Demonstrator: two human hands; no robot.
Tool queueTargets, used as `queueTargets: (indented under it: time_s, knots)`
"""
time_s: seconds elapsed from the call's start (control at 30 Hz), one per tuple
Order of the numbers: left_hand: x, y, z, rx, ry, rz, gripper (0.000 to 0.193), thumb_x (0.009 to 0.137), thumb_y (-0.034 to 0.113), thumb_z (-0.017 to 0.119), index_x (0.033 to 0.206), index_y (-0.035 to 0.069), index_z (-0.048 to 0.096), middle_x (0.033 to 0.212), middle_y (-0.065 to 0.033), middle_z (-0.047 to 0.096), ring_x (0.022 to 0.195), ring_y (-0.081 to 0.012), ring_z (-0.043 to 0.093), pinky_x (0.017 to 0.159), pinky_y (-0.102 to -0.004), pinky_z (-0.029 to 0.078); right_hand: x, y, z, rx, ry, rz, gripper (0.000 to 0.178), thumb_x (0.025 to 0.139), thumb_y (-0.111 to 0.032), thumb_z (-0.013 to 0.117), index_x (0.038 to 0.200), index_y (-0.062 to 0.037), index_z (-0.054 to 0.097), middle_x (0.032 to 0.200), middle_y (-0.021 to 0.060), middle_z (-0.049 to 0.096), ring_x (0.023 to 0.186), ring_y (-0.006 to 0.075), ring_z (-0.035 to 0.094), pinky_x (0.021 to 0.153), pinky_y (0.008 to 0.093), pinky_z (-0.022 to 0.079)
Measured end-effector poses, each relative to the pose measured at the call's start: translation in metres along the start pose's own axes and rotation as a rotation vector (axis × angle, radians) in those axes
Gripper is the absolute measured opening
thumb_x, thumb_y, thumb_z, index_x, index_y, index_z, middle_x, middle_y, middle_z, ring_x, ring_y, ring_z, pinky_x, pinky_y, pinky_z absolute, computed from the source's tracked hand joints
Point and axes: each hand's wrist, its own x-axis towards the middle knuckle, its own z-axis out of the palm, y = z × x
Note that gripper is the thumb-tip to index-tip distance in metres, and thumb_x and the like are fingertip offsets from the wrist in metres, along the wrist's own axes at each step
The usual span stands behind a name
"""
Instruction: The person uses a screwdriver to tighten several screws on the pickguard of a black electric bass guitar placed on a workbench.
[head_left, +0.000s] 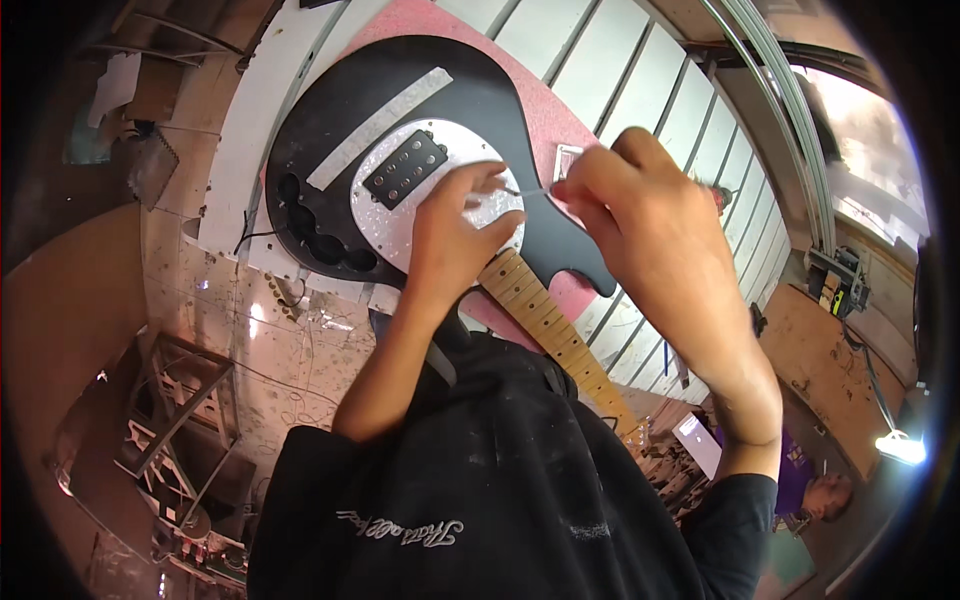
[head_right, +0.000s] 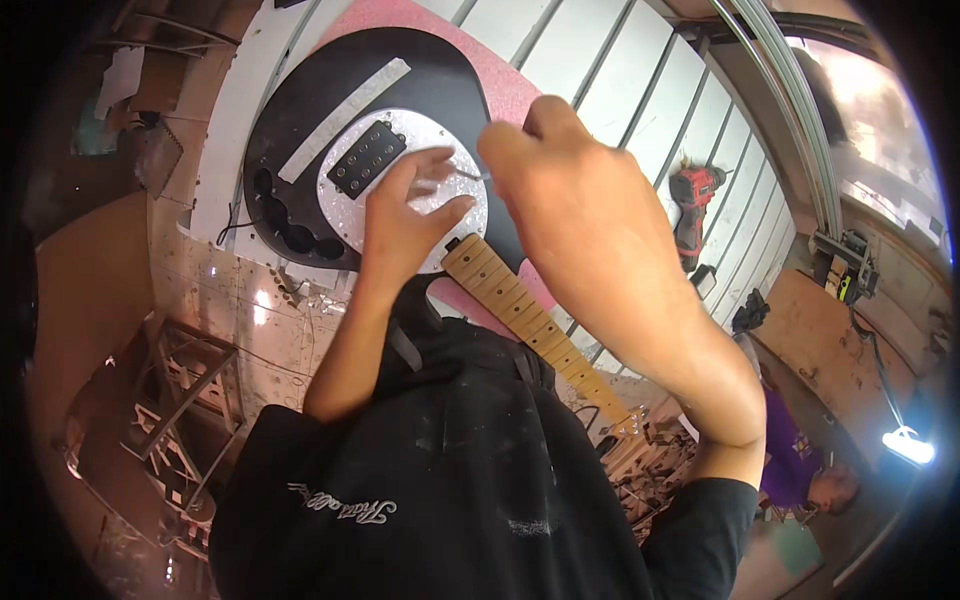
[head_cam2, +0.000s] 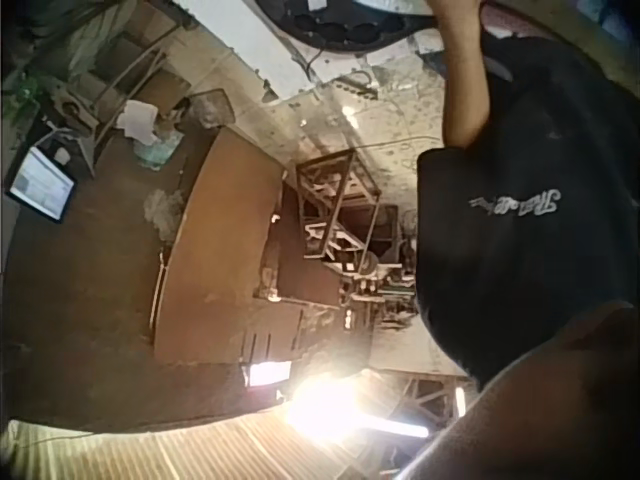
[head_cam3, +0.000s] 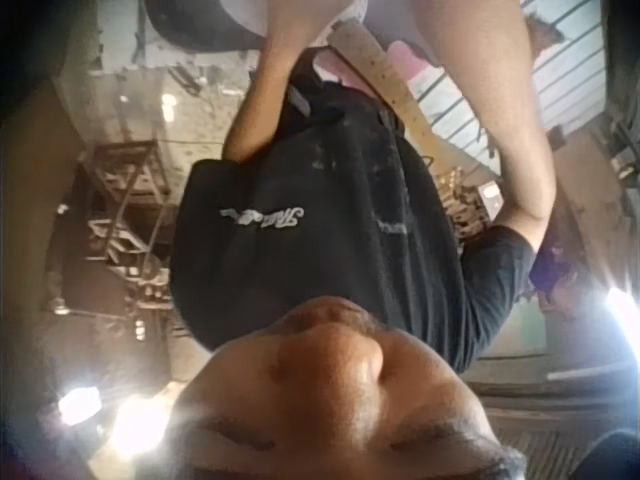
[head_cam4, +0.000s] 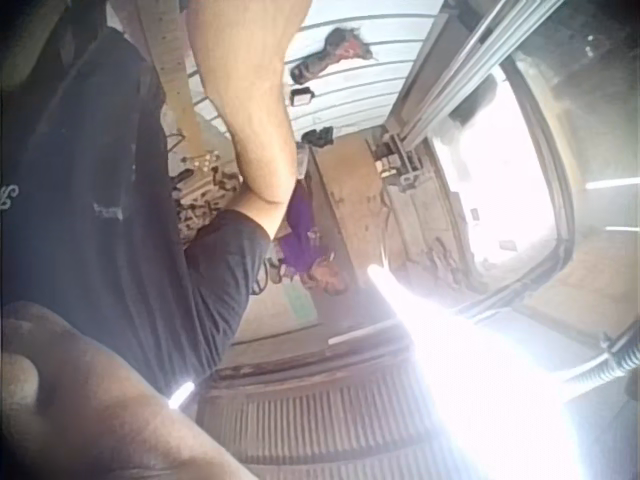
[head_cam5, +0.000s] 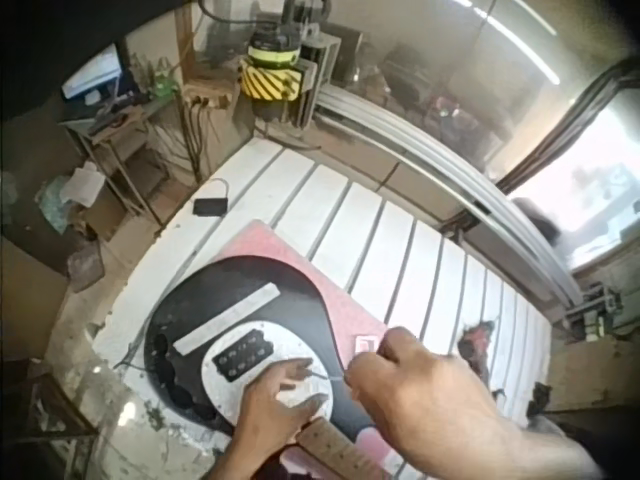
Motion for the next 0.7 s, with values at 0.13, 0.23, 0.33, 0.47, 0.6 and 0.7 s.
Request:
queueTargets:
  time_s: [0.13,0.23,0.33,0.47,0.6,0.7]
  knots:
    - [0.025,0.051,-0.008,-0.029,-0.092,0.266,0.038,0.074,0.005,0.077,0.111,0.002,0.065,0.097,-0.0131,0.070,0.083,-0.0241,0.070,0.074,-0.0340,0.054,0.009,-0.009,0.010,-0.264,0.022,0.186,0.016,0.082,-0.014,0.069,0.086,-0.0025,0.060,0.075,0.0148,0.060,0.072,0.0355,0.065,0.064,0.0432,0.051]
    - [0.033,0.051,-0.011,-0.003,-0.117,0.160,0.026,0.073,0.010,0.082,0.094,0.000,0.070,0.089,-0.0119,0.071,0.083,-0.0229,0.071,0.075,-0.0315,0.055,0.004,-0.003,0.009,-0.184,0.136,-0.043,0.009,0.084,-0.009,0.065,0.084,-0.0012,0.060,0.083,0.0181,0.061,0.076,0.0382,0.065,0.066,0.0450,0.051]
    - [0.033,0.054,-0.010,-0.020,-0.131,0.218,0.028,0.075,0.011,0.081,0.096,-0.002,0.069,0.090,-0.0125,0.071,0.080,-0.0210,0.071,0.076,-0.0304,0.056,0.001,-0.023,-0.021,-0.167,0.071,-0.091,0.005,0.083,-0.005,0.063,0.085,-0.0008,0.061,0.086,0.0197,0.060,0.080,0.0382,0.065,0.067,0.0448,0.051]
    - [0.027,0.069,-0.009,0.089,-0.178,0.241,0.028,0.072,0.007,0.082,0.094,-0.003,0.068,0.086,-0.0118,0.071,0.077,-0.0178,0.070,0.073,-0.0302,0.056,-0.009,-0.006,0.006,-0.246,0.120,-0.078,0.010,0.081,-0.006,0.064,0.083,0.0029,0.061,0.075,0.0227,0.063,0.070,0.0390,0.066,0.061,0.0451,0.052]
    - [0.025,0.050,-0.008,0.072,-0.228,0.180,0.019,0.075,0.010,0.078,0.088,-0.001,0.069,0.072,-0.0096,0.069,0.069,-0.0124,0.066,0.063,-0.0273,0.050,-0.015,-0.012,0.011,-0.237,0.190,-0.088,0.009,0.079,-0.006,0.064,0.083,0.0023,0.061,0.072,0.0230,0.064,0.067,0.0390,0.066,0.061,0.0445,0.054]
    - [0.029,0.044,-0.006,0.074,-0.212,0.238,0.022,0.076,0.014,0.078,0.088,-0.002,0.069,0.073,-0.0106,0.070,0.069,-0.0101,0.065,0.062,-0.0267,0.049,-0.021,-0.013,0.006,-0.208,0.237,-0.219,0.010,0.076,-0.004,0.064,0.084,0.0020,0.063,0.076,0.0221,0.065,0.071,0.0389,0.067,0.062,0.0439,0.055]
